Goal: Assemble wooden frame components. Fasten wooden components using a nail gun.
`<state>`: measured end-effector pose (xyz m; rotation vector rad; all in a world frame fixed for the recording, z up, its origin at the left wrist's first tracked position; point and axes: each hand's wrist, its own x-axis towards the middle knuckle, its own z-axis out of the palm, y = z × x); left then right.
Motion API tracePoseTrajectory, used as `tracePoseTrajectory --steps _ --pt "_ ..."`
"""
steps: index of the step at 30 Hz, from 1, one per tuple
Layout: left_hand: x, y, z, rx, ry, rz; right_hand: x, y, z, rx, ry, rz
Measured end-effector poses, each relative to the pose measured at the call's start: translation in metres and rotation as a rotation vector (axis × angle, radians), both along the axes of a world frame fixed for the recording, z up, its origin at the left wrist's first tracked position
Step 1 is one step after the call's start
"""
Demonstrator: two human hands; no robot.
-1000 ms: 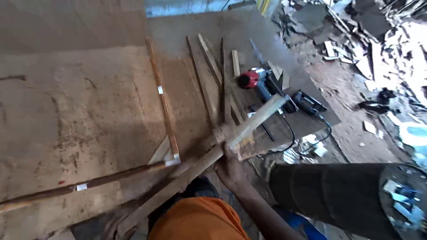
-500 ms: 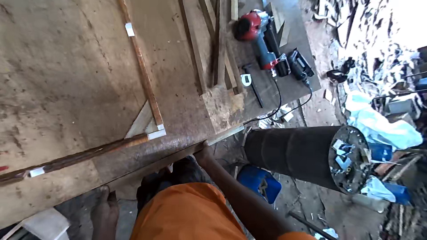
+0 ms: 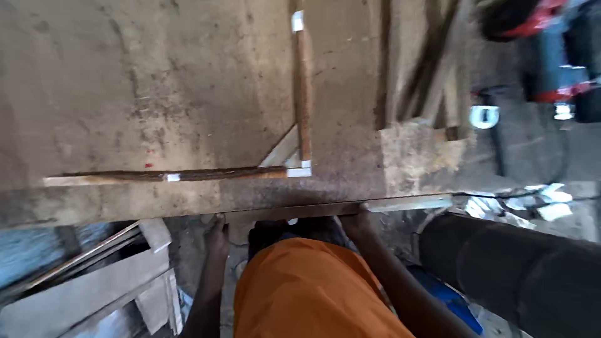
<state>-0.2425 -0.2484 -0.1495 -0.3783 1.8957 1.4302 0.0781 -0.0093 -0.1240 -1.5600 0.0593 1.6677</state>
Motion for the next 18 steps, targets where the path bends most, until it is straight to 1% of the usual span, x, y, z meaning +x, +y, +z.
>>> tracePoseTrajectory --steps 2,5,7,9,11,13,15,17,18 --pt "0.0 0.007 0.009 0.02 0.006 -0.016 0.001 0.001 -0.002 0.006 0.025 -0.004" --pt "-0.003 0.009 0.015 0.006 -0.009 -0.009 -0.003 0.002 -0.001 -0.005 -0.007 -0.024" --pt "-0.006 0.007 0.011 -0.026 -0.032 -0.008 -0.002 0.003 0.001 -0.017 -0.028 -0.062" --pt "-0.007 -0.001 0.003 -0.058 -0.068 -0.036 0.002 0.007 0.01 -0.052 -0.081 -0.076" --pt "-0.008 -0.01 0.01 -0.087 -0.087 -0.091 0.005 0.014 0.033 -0.064 -0.069 -0.057" --pt "-0.005 -0.009 0.031 -0.092 -0.069 -0.154 0.006 0.025 0.064 -0.011 -0.07 -0.085" --pt "0.001 -0.007 0.042 -0.041 -0.076 -0.219 0.015 0.037 0.095 0.106 -0.031 -0.104" --pt "0.014 0.002 0.039 0.024 -0.09 -0.253 0.029 0.048 0.117 0.244 0.034 -0.085" --pt "0.022 0.012 0.039 0.052 -0.093 -0.247 0.033 0.055 0.13 0.288 0.026 -0.077"
